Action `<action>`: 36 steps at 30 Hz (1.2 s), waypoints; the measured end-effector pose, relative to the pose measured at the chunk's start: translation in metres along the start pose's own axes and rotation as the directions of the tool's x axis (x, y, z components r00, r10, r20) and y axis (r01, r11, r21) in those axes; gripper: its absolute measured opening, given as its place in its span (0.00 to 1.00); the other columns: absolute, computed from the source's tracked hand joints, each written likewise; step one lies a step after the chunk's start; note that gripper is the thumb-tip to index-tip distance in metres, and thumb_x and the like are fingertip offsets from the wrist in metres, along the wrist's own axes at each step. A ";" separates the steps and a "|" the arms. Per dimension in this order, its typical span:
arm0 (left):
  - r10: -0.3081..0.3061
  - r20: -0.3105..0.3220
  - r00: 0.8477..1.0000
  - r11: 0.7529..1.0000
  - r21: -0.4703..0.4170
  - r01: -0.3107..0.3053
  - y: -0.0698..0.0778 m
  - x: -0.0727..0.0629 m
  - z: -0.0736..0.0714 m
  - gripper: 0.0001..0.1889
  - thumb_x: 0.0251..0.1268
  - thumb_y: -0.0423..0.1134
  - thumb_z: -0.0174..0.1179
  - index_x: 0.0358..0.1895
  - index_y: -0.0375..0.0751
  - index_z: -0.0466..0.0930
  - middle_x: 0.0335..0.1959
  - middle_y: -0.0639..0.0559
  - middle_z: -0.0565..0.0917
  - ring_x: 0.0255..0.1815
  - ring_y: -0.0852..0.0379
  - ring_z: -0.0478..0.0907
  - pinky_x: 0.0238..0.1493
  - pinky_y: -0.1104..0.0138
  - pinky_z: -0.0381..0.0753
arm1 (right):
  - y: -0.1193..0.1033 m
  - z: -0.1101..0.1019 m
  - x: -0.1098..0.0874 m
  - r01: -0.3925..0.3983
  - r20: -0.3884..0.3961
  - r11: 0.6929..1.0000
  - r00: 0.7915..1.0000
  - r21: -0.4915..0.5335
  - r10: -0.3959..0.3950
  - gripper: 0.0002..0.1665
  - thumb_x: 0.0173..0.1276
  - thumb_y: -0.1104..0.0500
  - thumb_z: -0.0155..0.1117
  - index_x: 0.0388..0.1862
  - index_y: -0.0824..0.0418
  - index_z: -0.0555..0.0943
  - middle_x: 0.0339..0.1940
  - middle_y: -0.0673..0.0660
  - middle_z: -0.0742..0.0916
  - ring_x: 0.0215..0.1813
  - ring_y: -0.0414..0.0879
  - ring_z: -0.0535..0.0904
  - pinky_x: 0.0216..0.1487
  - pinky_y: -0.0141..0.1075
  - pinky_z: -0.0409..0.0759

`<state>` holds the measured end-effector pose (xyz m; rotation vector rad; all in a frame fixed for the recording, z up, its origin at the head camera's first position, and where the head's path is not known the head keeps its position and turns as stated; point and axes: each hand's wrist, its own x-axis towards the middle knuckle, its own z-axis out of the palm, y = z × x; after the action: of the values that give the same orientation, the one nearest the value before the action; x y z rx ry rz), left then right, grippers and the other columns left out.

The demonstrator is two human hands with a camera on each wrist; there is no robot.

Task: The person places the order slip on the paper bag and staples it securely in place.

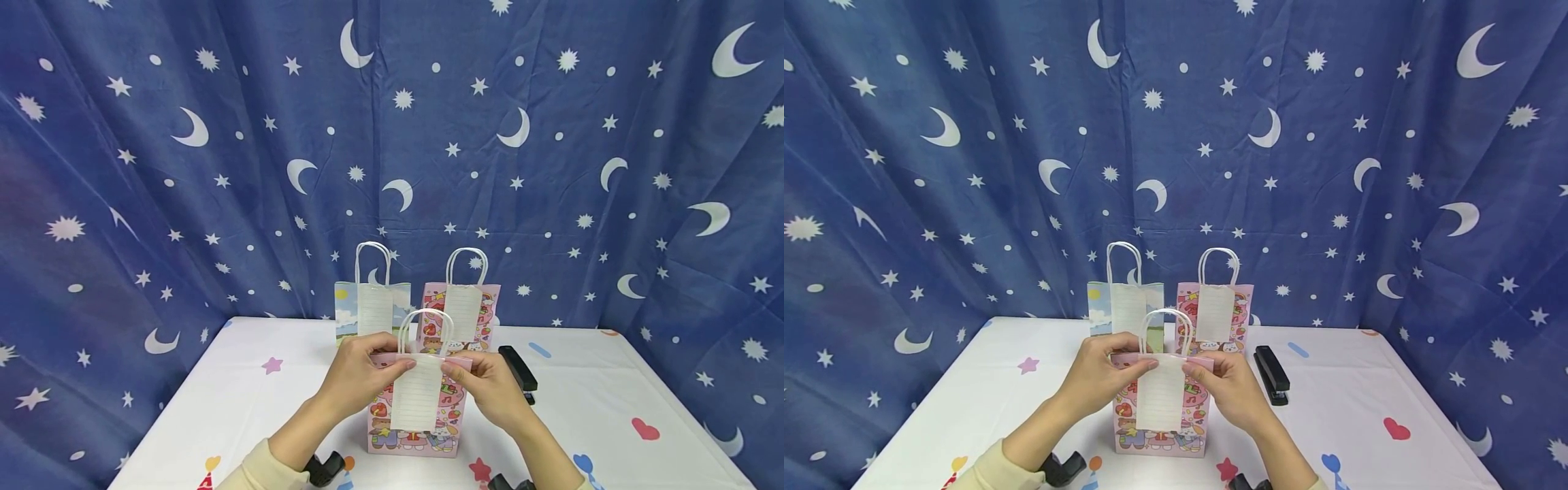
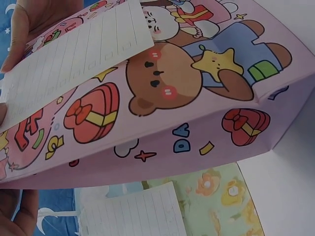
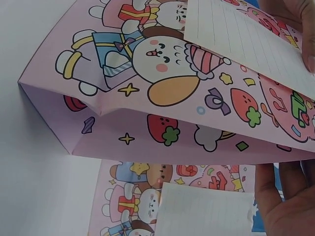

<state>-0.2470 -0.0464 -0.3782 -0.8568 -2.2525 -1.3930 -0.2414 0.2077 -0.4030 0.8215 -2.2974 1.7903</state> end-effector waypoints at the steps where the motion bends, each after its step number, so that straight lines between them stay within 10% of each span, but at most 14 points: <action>1: 0.000 -0.003 1.000 1.000 0.002 0.000 0.000 0.000 0.000 0.07 0.59 0.39 0.77 0.38 0.48 0.89 0.34 0.56 0.92 0.32 0.68 0.85 0.33 0.71 0.85 | 0.000 0.000 0.000 0.001 -0.001 1.000 1.000 -0.002 -0.001 0.10 0.77 0.64 0.61 0.46 0.69 0.87 0.34 0.48 0.91 0.35 0.34 0.81 0.39 0.33 0.85; 15: -0.048 0.008 0.999 0.995 -0.090 0.048 -0.005 -0.002 0.002 0.07 0.60 0.43 0.76 0.37 0.49 0.88 0.34 0.55 0.91 0.30 0.68 0.84 0.32 0.71 0.85 | -0.006 0.008 -0.001 -0.041 -0.065 0.996 0.997 -0.076 0.036 0.09 0.72 0.61 0.69 0.47 0.64 0.88 0.42 0.61 0.91 0.40 0.38 0.86 0.41 0.36 0.88; 25: -0.163 0.128 0.978 0.929 -0.313 0.196 -0.022 -0.008 -0.002 0.11 0.66 0.41 0.72 0.48 0.41 0.89 0.42 0.43 0.90 0.35 0.62 0.87 0.36 0.67 0.89 | -0.003 0.008 -0.001 -0.016 -0.082 0.996 0.997 -0.084 0.009 0.07 0.72 0.63 0.69 0.45 0.64 0.88 0.41 0.61 0.91 0.40 0.36 0.86 0.41 0.35 0.88; 36: -0.146 0.114 0.983 0.912 -0.369 0.179 -0.028 -0.011 -0.001 0.09 0.69 0.38 0.70 0.47 0.39 0.89 0.38 0.41 0.91 0.34 0.62 0.88 0.36 0.64 0.90 | -0.001 0.007 -0.001 -0.002 -0.082 0.994 0.997 -0.110 -0.007 0.05 0.72 0.63 0.68 0.43 0.63 0.88 0.37 0.59 0.92 0.39 0.35 0.84 0.41 0.34 0.87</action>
<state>-0.2576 -0.0598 -0.4032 -0.8709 -2.1914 -1.9480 -0.2383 0.2016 -0.4041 0.7185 -2.3171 1.6464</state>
